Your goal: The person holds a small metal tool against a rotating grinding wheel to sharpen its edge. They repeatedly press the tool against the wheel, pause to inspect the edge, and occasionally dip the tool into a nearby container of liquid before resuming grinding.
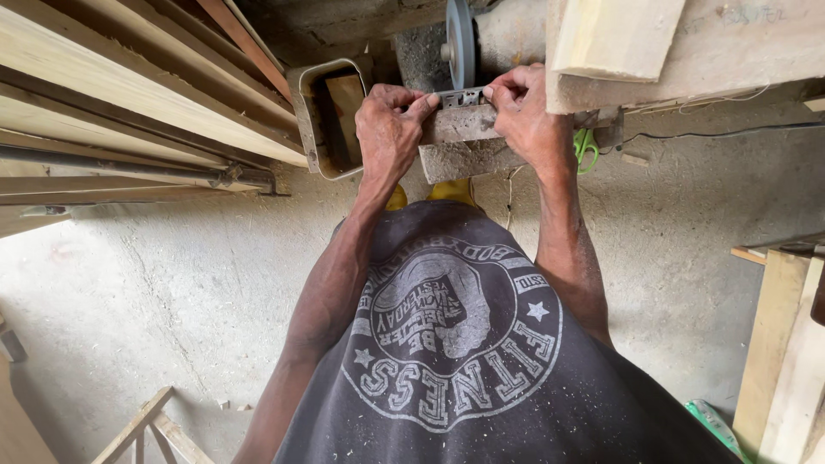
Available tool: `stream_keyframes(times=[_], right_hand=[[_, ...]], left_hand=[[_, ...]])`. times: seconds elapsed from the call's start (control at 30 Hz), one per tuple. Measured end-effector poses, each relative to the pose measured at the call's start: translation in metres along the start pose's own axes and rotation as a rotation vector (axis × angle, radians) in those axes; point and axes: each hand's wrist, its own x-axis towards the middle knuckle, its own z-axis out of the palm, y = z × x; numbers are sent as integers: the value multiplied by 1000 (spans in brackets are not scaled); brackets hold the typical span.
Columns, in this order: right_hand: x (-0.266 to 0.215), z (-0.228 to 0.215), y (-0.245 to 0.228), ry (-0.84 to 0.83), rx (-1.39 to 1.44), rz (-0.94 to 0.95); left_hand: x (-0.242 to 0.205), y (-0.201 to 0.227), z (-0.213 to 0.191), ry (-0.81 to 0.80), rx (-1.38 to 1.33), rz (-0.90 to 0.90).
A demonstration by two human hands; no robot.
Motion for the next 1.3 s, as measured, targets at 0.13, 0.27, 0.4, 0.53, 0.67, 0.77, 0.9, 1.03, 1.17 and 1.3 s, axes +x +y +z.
stream_keyframes(times=[0.13,0.27,0.4,0.53,0.67,0.77,0.9,1.03,1.17,1.3], right_hand=[[-2,1,-1,71,-24,-26],[-9,1,7,105,-45,10],[-13,-2,19,152,-63,-49],[-16,6,24,187,-4,12],[-17,19,15,232,-94,3],[-16,27,0,208,-131,20],[-13,31,-25,190,-107,28],[-11,29,-45,225,-174,-61],[-12,29,-49,212,-133,-59],[-11,29,-34,198,-112,14]], left_hand=[[0,0,3,12,148,74],[1,8,13,33,327,107],[6,17,25,-14,346,132],[4,15,25,-14,335,203],[8,5,17,-74,354,60],[11,-4,7,-92,345,-24],[11,-10,-8,-52,355,33],[10,-10,-19,3,336,104],[10,-9,-25,-68,298,-23],[10,-7,-15,-54,383,28]])
